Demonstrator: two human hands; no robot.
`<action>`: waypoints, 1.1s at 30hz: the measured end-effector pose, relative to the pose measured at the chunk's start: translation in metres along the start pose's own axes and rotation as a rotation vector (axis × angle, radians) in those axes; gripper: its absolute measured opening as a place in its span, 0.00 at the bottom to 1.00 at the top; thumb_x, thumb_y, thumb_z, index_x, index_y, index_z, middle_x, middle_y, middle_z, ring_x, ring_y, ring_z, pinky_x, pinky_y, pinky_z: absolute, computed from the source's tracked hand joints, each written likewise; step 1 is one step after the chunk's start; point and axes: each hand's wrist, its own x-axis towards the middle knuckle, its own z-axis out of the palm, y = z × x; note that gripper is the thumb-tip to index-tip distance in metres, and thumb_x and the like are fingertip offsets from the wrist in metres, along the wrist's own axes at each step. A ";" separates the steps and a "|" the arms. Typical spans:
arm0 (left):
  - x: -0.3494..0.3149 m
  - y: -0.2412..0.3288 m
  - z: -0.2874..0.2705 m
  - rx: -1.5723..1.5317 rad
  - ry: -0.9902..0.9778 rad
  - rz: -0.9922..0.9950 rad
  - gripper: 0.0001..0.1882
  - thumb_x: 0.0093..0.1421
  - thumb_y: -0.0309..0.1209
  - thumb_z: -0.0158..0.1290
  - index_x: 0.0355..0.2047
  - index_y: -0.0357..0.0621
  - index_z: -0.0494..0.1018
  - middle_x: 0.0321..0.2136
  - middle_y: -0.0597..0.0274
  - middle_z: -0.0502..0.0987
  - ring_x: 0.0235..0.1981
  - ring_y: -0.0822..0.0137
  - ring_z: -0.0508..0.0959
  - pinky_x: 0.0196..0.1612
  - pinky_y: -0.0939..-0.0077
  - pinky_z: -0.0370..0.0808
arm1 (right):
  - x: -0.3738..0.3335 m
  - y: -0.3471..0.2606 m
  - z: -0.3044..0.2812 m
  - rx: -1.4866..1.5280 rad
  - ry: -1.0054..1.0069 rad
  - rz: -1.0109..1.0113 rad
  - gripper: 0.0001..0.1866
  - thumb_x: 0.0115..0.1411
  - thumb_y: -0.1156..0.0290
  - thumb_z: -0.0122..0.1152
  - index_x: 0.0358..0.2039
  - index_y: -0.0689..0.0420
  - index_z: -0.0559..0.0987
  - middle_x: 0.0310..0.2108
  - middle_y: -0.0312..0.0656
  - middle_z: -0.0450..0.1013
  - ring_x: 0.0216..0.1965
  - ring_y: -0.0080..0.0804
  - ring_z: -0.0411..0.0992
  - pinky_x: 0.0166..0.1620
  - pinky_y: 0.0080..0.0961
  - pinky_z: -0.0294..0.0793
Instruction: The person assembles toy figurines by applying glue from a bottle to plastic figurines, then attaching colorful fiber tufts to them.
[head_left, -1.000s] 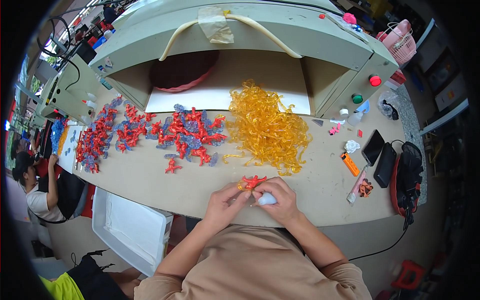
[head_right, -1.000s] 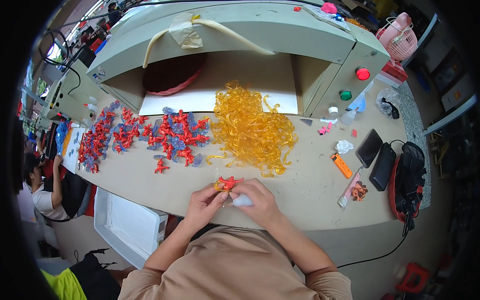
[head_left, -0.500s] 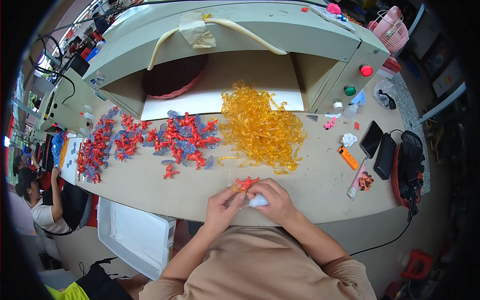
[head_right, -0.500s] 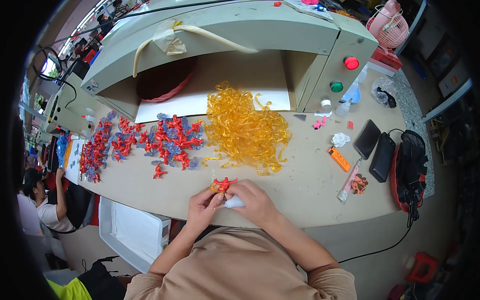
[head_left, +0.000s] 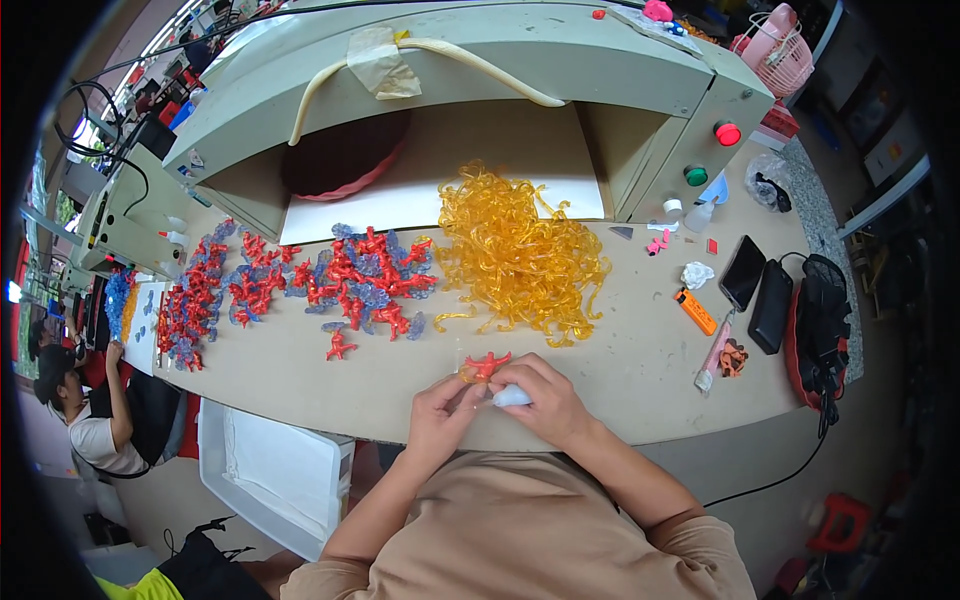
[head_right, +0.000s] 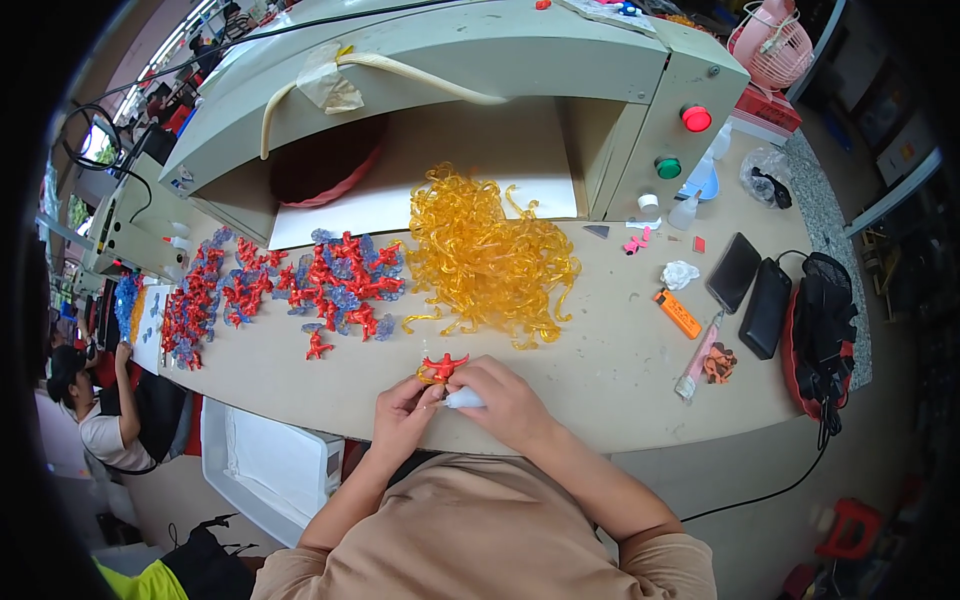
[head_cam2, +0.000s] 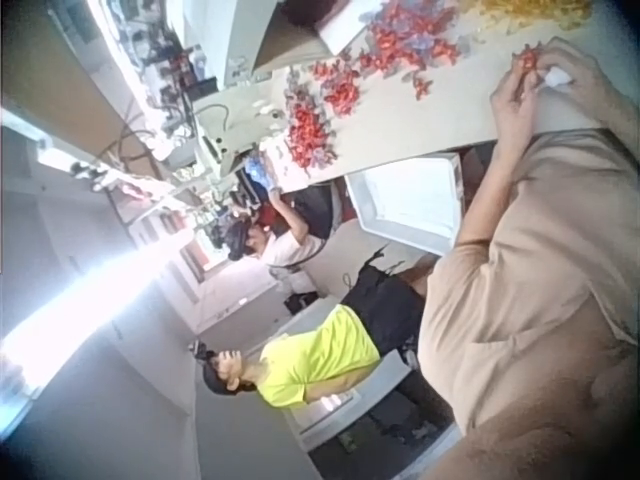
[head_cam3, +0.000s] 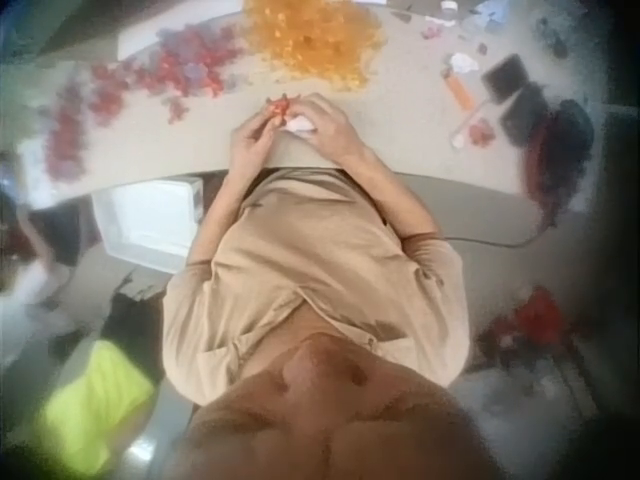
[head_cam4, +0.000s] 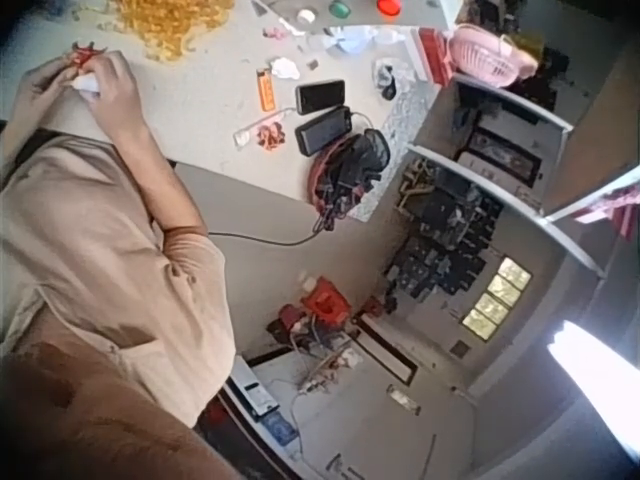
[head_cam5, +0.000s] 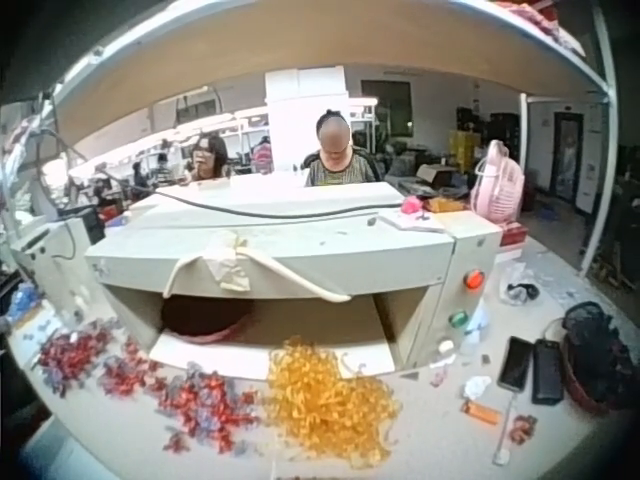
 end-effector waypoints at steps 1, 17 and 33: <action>0.000 -0.002 -0.001 0.010 -0.008 -0.015 0.12 0.62 0.26 0.54 0.46 0.35 0.76 0.34 0.63 0.78 0.34 0.80 0.74 0.35 0.85 0.72 | 0.000 0.000 0.000 -0.003 0.000 0.006 0.18 0.44 0.81 0.68 0.38 0.58 0.77 0.33 0.41 0.73 0.34 0.36 0.74 0.38 0.29 0.75; -0.001 -0.007 0.003 -0.168 0.062 -0.050 0.13 0.62 0.25 0.53 0.48 0.38 0.75 0.36 0.72 0.77 0.33 0.85 0.70 0.35 0.90 0.67 | 0.010 -0.005 -0.005 0.261 -0.038 0.430 0.20 0.52 0.75 0.67 0.46 0.57 0.73 0.30 0.31 0.69 0.32 0.16 0.67 0.37 0.17 0.69; 0.001 -0.003 -0.001 -0.072 -0.005 -0.026 0.14 0.62 0.24 0.53 0.49 0.37 0.74 0.37 0.71 0.77 0.35 0.82 0.73 0.38 0.86 0.71 | 0.006 0.005 -0.005 0.306 -0.116 0.449 0.20 0.52 0.71 0.68 0.45 0.58 0.73 0.39 0.40 0.76 0.39 0.28 0.74 0.43 0.26 0.74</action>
